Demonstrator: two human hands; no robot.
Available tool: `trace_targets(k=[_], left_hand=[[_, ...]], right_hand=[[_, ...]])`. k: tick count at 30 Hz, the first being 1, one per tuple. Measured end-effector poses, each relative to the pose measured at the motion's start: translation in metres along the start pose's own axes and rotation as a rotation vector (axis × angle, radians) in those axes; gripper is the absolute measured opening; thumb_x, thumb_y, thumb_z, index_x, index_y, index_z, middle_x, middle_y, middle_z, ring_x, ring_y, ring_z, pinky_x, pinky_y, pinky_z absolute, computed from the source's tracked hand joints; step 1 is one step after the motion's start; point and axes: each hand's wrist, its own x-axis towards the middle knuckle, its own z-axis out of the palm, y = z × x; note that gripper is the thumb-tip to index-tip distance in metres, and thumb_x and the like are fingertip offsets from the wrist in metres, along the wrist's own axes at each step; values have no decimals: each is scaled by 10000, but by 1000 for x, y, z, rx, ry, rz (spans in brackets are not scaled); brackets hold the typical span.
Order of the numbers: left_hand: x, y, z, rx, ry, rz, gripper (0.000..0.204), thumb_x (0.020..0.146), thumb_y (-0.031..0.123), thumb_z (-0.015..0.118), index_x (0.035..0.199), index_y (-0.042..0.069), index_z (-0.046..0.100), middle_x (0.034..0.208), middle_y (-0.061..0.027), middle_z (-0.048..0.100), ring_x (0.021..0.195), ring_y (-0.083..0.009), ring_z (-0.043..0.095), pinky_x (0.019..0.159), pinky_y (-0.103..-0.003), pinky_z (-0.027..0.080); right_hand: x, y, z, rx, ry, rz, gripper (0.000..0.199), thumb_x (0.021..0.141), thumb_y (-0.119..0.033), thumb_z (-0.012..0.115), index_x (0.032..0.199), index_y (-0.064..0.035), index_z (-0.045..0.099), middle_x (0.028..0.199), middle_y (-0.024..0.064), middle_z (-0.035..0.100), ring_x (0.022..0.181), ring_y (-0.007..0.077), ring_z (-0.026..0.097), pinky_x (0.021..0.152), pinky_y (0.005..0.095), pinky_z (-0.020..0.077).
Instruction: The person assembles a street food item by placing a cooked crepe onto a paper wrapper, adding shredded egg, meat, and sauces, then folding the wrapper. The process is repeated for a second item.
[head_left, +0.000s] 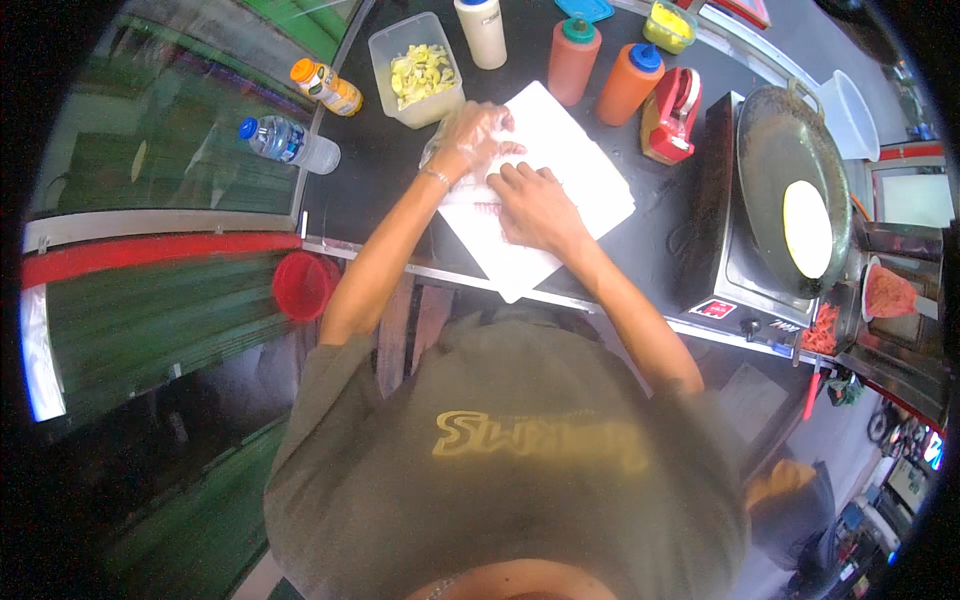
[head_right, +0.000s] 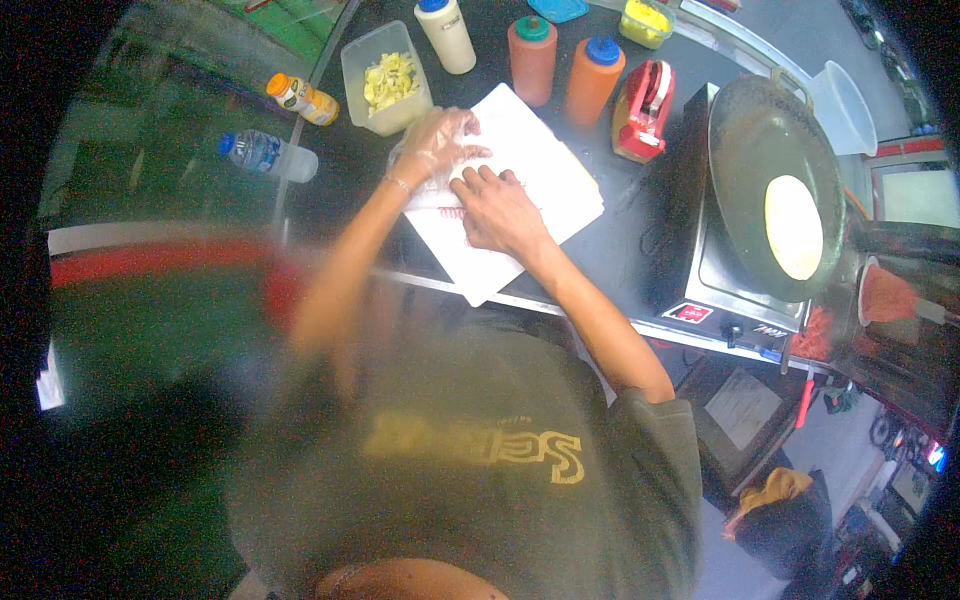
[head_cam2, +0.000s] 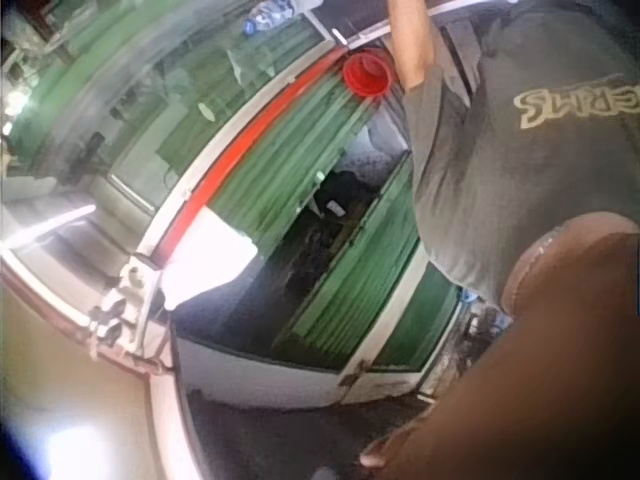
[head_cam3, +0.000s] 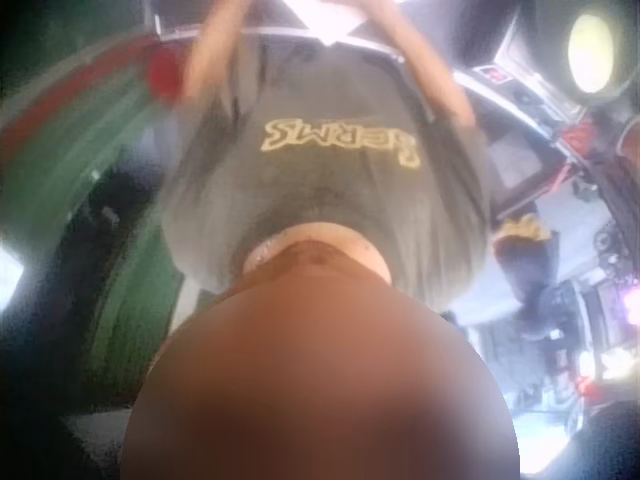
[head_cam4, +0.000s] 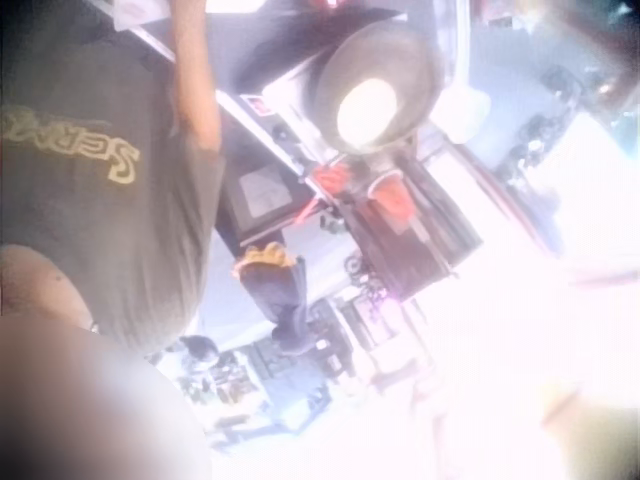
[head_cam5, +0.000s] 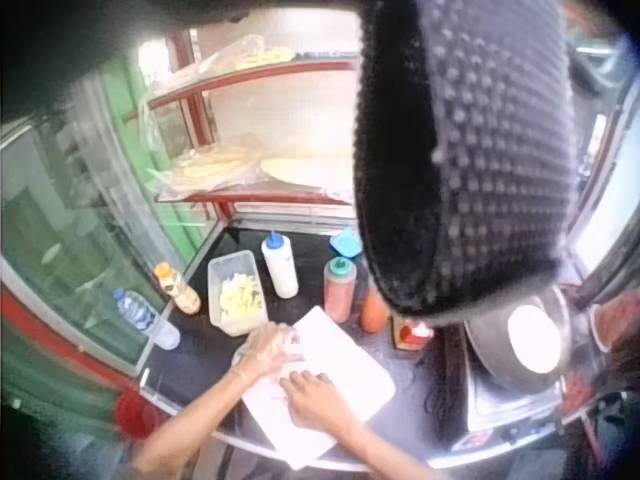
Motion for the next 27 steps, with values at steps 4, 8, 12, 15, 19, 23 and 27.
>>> trace_targets(k=[4, 8, 12, 15, 19, 23, 27], left_hand=[[3, 5, -2, 8, -91, -144, 442, 845, 524, 953, 976, 132, 799, 1020, -132, 800, 1011, -364, 760, 882, -516, 569], [-4, 19, 0, 147, -29, -166, 420, 873, 502, 937, 960, 116, 794, 1036, -131, 802, 1021, -364, 764, 888, -511, 571], [-24, 29, -7, 6, 215, -80, 320, 937, 406, 899, 972, 106, 792, 1017, -116, 795, 1008, -365, 763, 892, -496, 577], [-76, 43, -17, -111, 507, -88, 232, 1006, 314, 851, 1028, 90, 798, 1064, -89, 821, 1019, -311, 781, 894, -460, 589], [-167, 68, -13, -997, -158, -728, 388, 1099, 342, 791, 1255, -13, 791, 1203, -141, 821, 1151, -248, 779, 930, -394, 624], [-173, 83, 38, -1599, 440, -971, 496, 1130, 275, 764, 1411, -120, 657, 1306, -232, 766, 1106, -272, 779, 864, -380, 628], [-165, 80, 76, -1284, 746, -939, 389, 1125, 265, 765, 1323, -69, 733, 1229, -188, 802, 1068, -288, 794, 837, -434, 617]], right_hand=[[-4, -8, -2, 12, -35, 60, 508, 815, -167, 723, 1309, -64, 666, 1150, 145, 661, 1099, 345, 682, 870, 540, 555], [-8, -16, -2, 6, -14, 94, 527, 821, -167, 723, 1337, -71, 671, 1174, 156, 661, 1114, 358, 684, 880, 539, 555], [-9, -11, -6, 69, -58, 108, 517, 844, -167, 724, 1355, -98, 684, 1191, 166, 661, 1140, 369, 683, 911, 531, 555], [-8, -1, -13, 121, -96, 97, 508, 864, -174, 741, 1368, -118, 701, 1201, 168, 665, 1162, 375, 681, 965, 528, 562], [-7, 8, -21, 225, -123, 85, 519, 879, -187, 770, 1393, -125, 733, 1210, 165, 677, 1163, 380, 680, 1023, 520, 571], [-9, 9, -24, 292, -143, 115, 533, 887, -188, 781, 1416, -125, 761, 1207, 167, 696, 1147, 387, 679, 1019, 511, 577], [-17, 4, -21, 326, -135, 100, 526, 887, -188, 790, 1409, -120, 777, 1203, 176, 708, 1144, 391, 677, 1014, 507, 576]])
